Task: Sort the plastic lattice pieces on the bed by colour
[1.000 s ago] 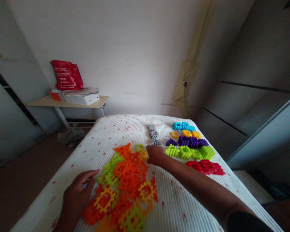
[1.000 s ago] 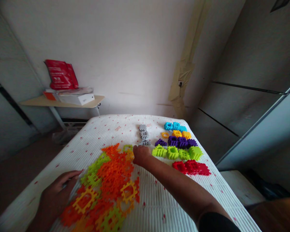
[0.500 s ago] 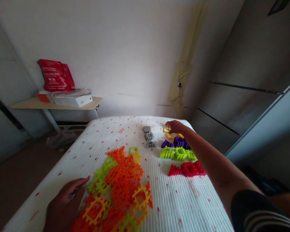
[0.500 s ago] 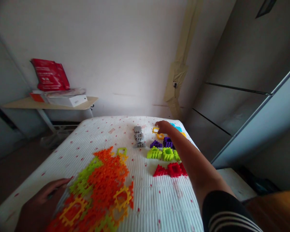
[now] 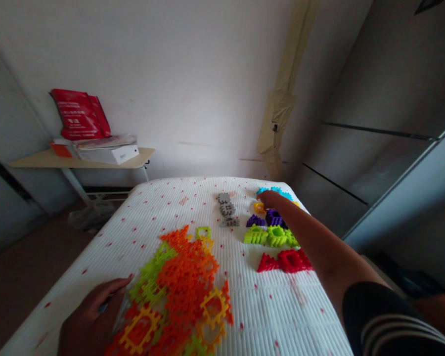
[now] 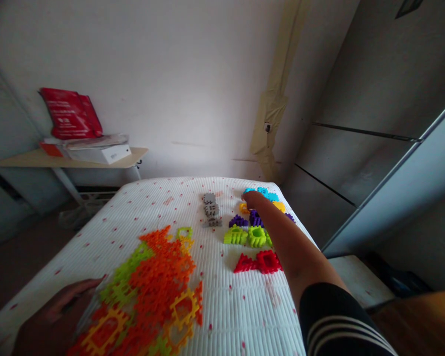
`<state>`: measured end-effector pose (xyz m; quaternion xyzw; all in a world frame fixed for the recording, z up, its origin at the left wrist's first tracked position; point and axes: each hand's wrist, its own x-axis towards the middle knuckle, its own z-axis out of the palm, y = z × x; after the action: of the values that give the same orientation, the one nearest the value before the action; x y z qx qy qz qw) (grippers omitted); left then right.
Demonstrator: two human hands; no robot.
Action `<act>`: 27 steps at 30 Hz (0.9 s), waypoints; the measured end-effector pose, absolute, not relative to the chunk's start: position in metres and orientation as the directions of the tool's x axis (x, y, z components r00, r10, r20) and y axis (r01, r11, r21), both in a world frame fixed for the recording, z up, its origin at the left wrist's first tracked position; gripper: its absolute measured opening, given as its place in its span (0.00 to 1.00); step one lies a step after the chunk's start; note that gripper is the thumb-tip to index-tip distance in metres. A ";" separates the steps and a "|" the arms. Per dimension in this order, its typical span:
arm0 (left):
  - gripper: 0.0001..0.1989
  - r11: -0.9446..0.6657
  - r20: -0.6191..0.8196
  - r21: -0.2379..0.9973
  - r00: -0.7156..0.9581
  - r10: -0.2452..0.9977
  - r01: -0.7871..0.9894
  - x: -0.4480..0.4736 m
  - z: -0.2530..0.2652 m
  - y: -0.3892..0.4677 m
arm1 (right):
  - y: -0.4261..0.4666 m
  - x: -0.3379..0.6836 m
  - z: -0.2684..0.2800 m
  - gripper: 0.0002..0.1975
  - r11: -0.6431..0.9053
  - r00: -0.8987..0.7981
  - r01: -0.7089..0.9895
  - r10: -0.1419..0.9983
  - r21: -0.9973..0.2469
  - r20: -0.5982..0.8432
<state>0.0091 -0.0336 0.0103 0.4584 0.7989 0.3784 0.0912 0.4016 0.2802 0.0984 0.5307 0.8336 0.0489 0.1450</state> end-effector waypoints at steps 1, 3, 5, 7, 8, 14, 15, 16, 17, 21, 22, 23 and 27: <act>0.16 0.292 0.207 0.689 -0.566 0.798 0.664 0.010 0.011 -0.034 | 0.280 0.401 0.099 0.17 0.433 -0.389 0.867 0.897 0.246 -0.207; 0.16 0.307 0.201 0.690 -0.581 0.788 0.655 0.011 0.012 -0.033 | 0.279 0.399 0.099 0.20 0.438 -0.378 0.858 0.892 0.269 -0.246; 0.17 0.333 0.174 0.691 -0.595 0.785 0.642 0.012 0.013 -0.033 | 0.277 0.397 0.100 0.18 0.442 -0.371 0.851 0.889 0.284 -0.269; 0.18 0.352 0.147 0.689 -0.598 0.788 0.634 0.011 0.013 -0.033 | 0.276 0.395 0.100 0.15 0.443 -0.366 0.847 0.887 0.294 -0.284; 0.19 0.358 0.137 0.688 -0.598 0.790 0.631 0.011 0.012 -0.033 | 0.275 0.394 0.101 0.15 0.443 -0.362 0.846 0.886 0.298 -0.289; 0.18 0.358 0.144 0.684 -0.599 0.788 0.635 0.011 0.013 -0.034 | 0.273 0.389 0.103 0.16 0.460 -0.379 0.843 0.876 0.278 -0.300; 0.18 0.354 0.154 0.681 -0.599 0.786 0.640 0.012 0.014 -0.034 | 0.273 0.388 0.103 0.16 0.466 -0.384 0.842 0.872 0.272 -0.304; 0.18 0.351 0.166 0.678 -0.600 0.782 0.646 0.012 0.015 -0.034 | 0.272 0.387 0.103 0.16 0.470 -0.387 0.841 0.868 0.268 -0.310; 0.18 0.347 0.177 0.675 -0.599 0.781 0.651 0.013 0.016 -0.034 | 0.272 0.386 0.102 0.16 0.473 -0.388 0.840 0.866 0.266 -0.316; 0.17 0.328 0.189 0.673 -0.583 0.790 0.663 0.015 0.019 -0.034 | 0.272 0.382 0.095 0.16 0.462 -0.363 0.839 0.869 0.288 -0.336; 0.17 0.319 0.191 0.676 -0.576 0.794 0.664 0.015 0.019 -0.035 | 0.272 0.381 0.093 0.15 0.454 -0.352 0.841 0.872 0.296 -0.339; 0.17 0.312 0.195 0.678 -0.572 0.797 0.666 0.015 0.018 -0.035 | 0.272 0.380 0.092 0.15 0.445 -0.342 0.843 0.876 0.301 -0.340; 0.17 0.312 0.200 0.676 -0.574 0.794 0.667 0.011 0.014 -0.036 | 0.274 0.379 0.087 0.13 0.419 -0.322 0.856 0.890 0.303 -0.323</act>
<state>0.0113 -0.0357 0.0140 0.4537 0.8054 0.3717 0.0855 0.3790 0.2737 0.0872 0.5376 0.8120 0.0381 0.2240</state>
